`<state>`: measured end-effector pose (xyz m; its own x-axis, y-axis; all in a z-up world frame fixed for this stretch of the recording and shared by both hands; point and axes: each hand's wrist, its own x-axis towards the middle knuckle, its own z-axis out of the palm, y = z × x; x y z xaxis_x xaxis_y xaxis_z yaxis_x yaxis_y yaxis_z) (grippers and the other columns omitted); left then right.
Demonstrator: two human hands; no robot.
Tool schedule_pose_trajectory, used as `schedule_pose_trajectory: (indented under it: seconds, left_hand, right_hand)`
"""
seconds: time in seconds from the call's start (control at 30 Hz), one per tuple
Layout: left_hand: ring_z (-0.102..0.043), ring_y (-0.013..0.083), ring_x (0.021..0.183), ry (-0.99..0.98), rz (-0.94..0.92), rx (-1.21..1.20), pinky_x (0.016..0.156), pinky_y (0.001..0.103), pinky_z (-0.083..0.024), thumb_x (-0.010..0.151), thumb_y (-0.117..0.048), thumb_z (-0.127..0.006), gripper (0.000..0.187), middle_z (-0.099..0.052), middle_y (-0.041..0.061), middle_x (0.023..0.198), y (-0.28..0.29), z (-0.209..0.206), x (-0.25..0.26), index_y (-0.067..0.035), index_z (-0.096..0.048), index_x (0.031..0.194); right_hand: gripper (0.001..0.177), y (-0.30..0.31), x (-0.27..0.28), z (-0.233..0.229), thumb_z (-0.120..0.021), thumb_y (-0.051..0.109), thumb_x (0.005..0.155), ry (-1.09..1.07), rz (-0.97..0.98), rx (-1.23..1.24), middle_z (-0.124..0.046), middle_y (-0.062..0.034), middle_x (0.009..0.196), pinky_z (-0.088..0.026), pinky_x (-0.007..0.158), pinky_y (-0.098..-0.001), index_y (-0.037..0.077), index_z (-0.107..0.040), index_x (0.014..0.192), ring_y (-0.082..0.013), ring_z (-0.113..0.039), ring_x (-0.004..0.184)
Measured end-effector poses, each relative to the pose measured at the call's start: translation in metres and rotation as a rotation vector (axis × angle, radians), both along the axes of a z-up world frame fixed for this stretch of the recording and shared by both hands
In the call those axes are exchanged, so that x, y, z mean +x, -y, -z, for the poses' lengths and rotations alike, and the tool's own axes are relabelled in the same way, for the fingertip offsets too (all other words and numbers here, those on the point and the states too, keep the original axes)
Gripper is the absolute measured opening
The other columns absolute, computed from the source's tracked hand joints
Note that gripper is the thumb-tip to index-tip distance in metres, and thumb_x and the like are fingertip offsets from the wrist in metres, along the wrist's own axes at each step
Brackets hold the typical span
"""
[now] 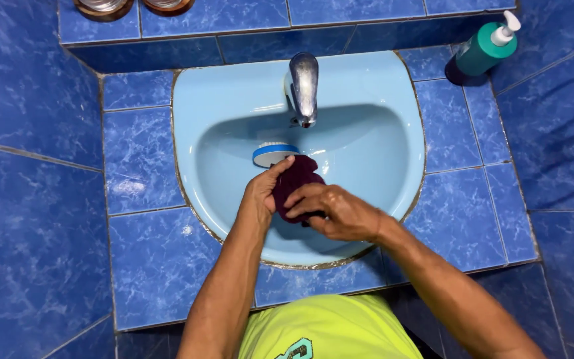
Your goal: Cleaning a bathroom sink and faucet using a cloth and a brush.
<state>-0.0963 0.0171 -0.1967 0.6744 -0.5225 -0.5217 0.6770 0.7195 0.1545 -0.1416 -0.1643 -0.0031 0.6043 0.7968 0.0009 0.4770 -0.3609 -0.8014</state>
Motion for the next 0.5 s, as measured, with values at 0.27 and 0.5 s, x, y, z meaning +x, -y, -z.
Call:
schedule_pose_trajectory:
  seconds: [0.27,0.5]
  left_hand:
    - [-0.075,0.023,0.095,0.174,0.109,0.184,0.088,0.04,-0.063,0.083,-0.037,-0.079,0.048,-0.076,0.01,0.106,-0.021,-0.086,-0.017,-0.004,-0.068,0.115]
    - [-0.063,0.0129,0.09,0.545,0.325,0.301,0.081,0.031,-0.052,0.081,-0.016,-0.09,0.047,-0.065,0.002,0.103,-0.019,-0.066,-0.024,-0.006,-0.062,0.117]
  right_hand:
    - [0.026,-0.002,0.036,-0.021,-0.06,-0.011,0.072,0.153,0.328,0.044,-0.073,-0.0107,0.116,-0.063,0.085,-0.0333,0.004,-0.076,0.087,-0.0273,-0.074,0.1]
    - [0.013,-0.032,0.054,-0.026,-0.068,-0.009,0.071,0.24,0.188,0.055,-0.072,-0.0129,0.113,-0.06,0.079,-0.0363,0.001,-0.071,0.078,-0.0294,-0.072,0.1]
